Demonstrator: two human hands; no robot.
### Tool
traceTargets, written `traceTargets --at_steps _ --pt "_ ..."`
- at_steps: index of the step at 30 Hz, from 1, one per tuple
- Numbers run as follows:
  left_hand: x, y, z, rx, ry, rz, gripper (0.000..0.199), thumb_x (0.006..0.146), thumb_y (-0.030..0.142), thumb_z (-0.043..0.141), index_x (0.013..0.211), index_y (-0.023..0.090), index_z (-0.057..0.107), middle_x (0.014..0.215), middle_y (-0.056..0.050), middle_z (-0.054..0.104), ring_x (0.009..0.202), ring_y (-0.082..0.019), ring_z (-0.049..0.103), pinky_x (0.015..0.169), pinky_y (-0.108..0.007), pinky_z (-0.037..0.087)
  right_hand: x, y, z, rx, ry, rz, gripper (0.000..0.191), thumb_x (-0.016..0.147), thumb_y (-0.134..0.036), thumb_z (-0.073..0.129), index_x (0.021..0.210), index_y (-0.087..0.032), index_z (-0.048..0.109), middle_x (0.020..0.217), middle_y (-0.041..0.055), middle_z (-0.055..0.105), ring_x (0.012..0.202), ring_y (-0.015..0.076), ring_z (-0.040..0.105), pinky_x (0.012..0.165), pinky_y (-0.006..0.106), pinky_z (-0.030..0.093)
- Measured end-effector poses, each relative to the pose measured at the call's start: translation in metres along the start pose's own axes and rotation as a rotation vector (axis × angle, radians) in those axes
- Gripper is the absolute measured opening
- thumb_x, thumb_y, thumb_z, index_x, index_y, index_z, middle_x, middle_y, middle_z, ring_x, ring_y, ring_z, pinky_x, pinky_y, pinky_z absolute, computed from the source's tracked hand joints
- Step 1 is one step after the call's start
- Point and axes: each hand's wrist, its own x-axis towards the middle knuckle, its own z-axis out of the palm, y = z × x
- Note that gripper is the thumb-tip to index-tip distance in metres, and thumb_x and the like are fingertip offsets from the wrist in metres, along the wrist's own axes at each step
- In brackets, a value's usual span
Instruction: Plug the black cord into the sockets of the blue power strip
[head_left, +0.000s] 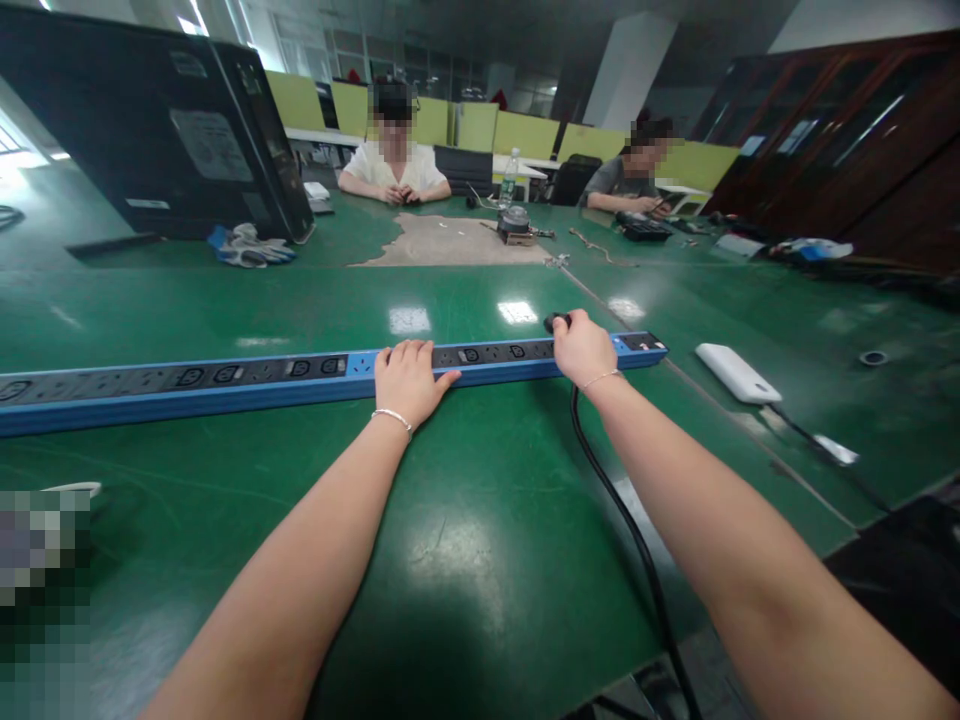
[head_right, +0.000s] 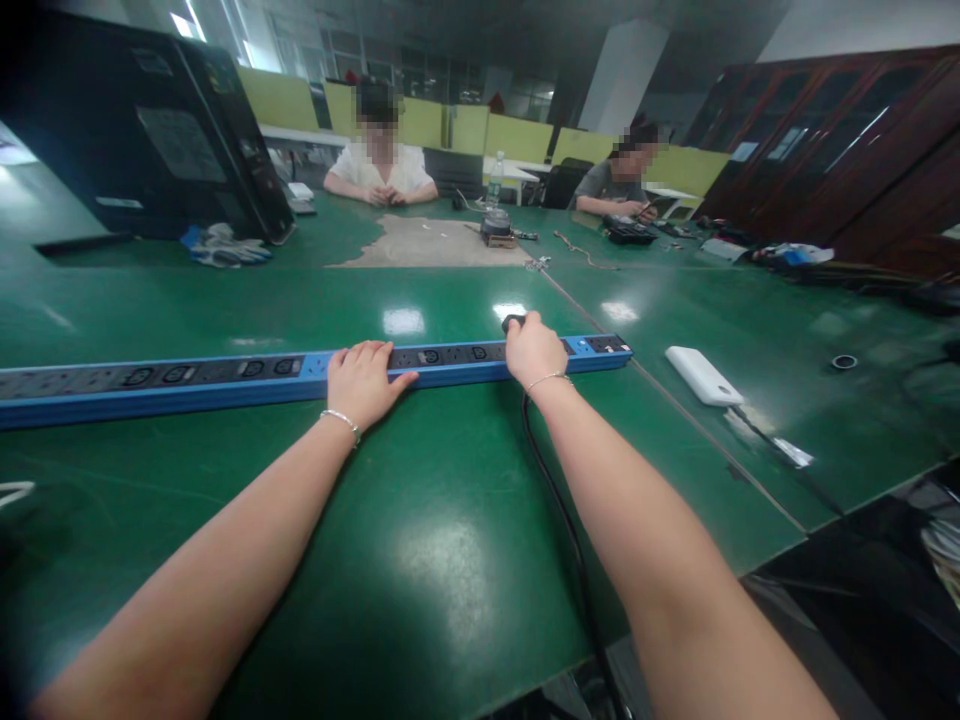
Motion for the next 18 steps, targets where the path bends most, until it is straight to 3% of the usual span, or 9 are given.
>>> traceTargets --at_steps 2,5,12,18 --pt "0.000 0.000 0.000 -0.005 0.010 0.002 0.062 0.083 0.059 0.040 0.127 0.016 0.050 0.128 -0.015 0.056 0.122 -0.029 0.044 0.104 -0.046 0.024 0.003 -0.004 -0.009 0.028 0.019 -0.071 0.041 0.093 -0.039 0.031 0.112 -0.013 0.056 0.110 0.0182 0.065 0.104 0.0270 0.060 0.085 0.033 0.043" --pt "0.000 0.001 -0.001 -0.010 0.001 -0.014 0.061 0.084 0.059 0.040 0.127 0.017 0.050 0.130 -0.014 0.055 0.123 -0.029 0.043 0.105 -0.045 0.024 0.007 -0.016 -0.010 0.040 -0.109 -0.206 0.037 0.092 -0.037 0.034 0.103 -0.014 0.062 0.111 0.0158 0.066 0.105 0.0238 0.060 0.083 0.027 0.042" --pt "0.000 0.001 -0.001 -0.024 -0.005 -0.021 0.065 0.082 0.059 0.044 0.129 0.014 0.046 0.130 -0.017 0.055 0.124 -0.030 0.043 0.105 -0.045 0.023 -0.004 -0.059 0.022 0.051 -0.279 -0.320 0.039 0.093 -0.035 0.031 0.099 -0.013 0.063 0.107 0.0161 0.067 0.100 0.0223 0.062 0.079 0.026 0.043" --pt "0.002 0.000 0.001 -0.060 0.000 -0.062 0.069 0.081 0.054 0.050 0.131 0.009 0.041 0.126 -0.019 0.057 0.124 -0.029 0.045 0.106 -0.043 0.022 -0.019 -0.091 0.035 0.094 -0.300 -0.392 0.040 0.093 -0.038 0.028 0.105 -0.015 0.059 0.108 0.0150 0.067 0.100 0.0240 0.063 0.082 0.029 0.045"
